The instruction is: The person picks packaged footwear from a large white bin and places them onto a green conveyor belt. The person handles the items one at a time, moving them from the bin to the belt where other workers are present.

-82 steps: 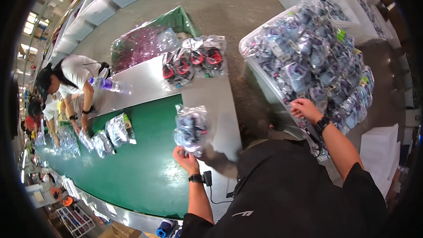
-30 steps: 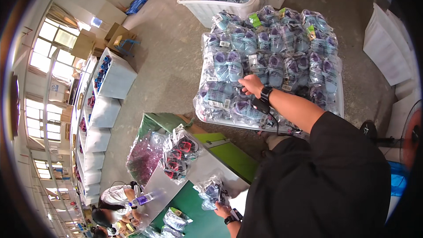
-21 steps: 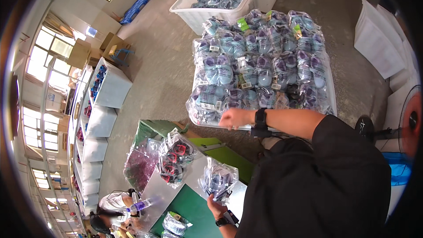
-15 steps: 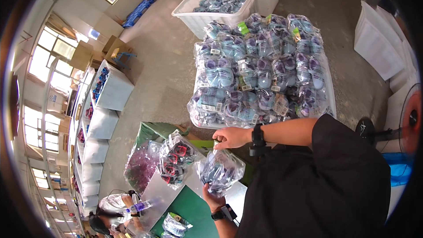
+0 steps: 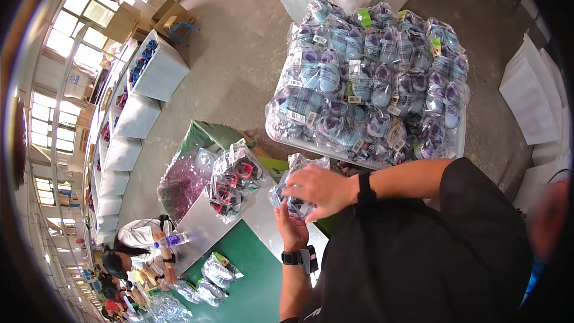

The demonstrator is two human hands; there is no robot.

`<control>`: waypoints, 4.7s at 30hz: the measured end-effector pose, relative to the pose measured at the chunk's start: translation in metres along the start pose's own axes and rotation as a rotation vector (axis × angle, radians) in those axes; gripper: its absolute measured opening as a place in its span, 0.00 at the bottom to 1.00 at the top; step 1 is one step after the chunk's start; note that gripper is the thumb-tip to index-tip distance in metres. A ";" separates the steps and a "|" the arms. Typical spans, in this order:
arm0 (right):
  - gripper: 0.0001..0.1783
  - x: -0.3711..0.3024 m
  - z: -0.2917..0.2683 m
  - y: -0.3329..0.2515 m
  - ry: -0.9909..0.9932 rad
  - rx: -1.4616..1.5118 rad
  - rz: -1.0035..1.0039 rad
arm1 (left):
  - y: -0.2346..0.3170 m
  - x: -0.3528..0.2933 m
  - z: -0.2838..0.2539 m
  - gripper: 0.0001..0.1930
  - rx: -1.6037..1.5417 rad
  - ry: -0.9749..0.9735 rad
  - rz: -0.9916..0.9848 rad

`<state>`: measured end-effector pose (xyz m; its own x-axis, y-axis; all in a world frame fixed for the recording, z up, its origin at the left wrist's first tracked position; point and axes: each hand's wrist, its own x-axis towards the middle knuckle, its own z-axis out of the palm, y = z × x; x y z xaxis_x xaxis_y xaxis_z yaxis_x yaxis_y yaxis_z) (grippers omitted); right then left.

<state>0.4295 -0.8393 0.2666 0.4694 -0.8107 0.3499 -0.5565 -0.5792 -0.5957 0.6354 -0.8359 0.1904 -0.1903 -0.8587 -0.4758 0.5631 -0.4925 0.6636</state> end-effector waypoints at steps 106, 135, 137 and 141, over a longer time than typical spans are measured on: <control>0.19 -0.049 0.064 0.031 -0.317 0.241 0.531 | -0.005 -0.045 -0.281 0.54 0.420 0.902 0.412; 0.22 -0.040 -0.073 0.007 -0.163 -0.519 0.012 | -0.058 -0.076 -0.098 0.21 0.226 0.012 -0.062; 0.26 -0.059 -0.097 0.043 -0.109 -0.628 0.089 | -0.057 -0.083 -0.109 0.17 0.167 0.095 -0.081; 0.31 -0.098 -0.108 0.110 -0.016 -0.854 0.349 | -0.064 -0.088 -0.140 0.16 0.144 0.189 -0.135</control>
<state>0.2480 -0.8326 0.2445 0.1855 -0.9537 0.2366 -0.9822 -0.1730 0.0728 0.7287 -0.7085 0.1090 -0.0946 -0.7485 -0.6564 0.4202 -0.6277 0.6553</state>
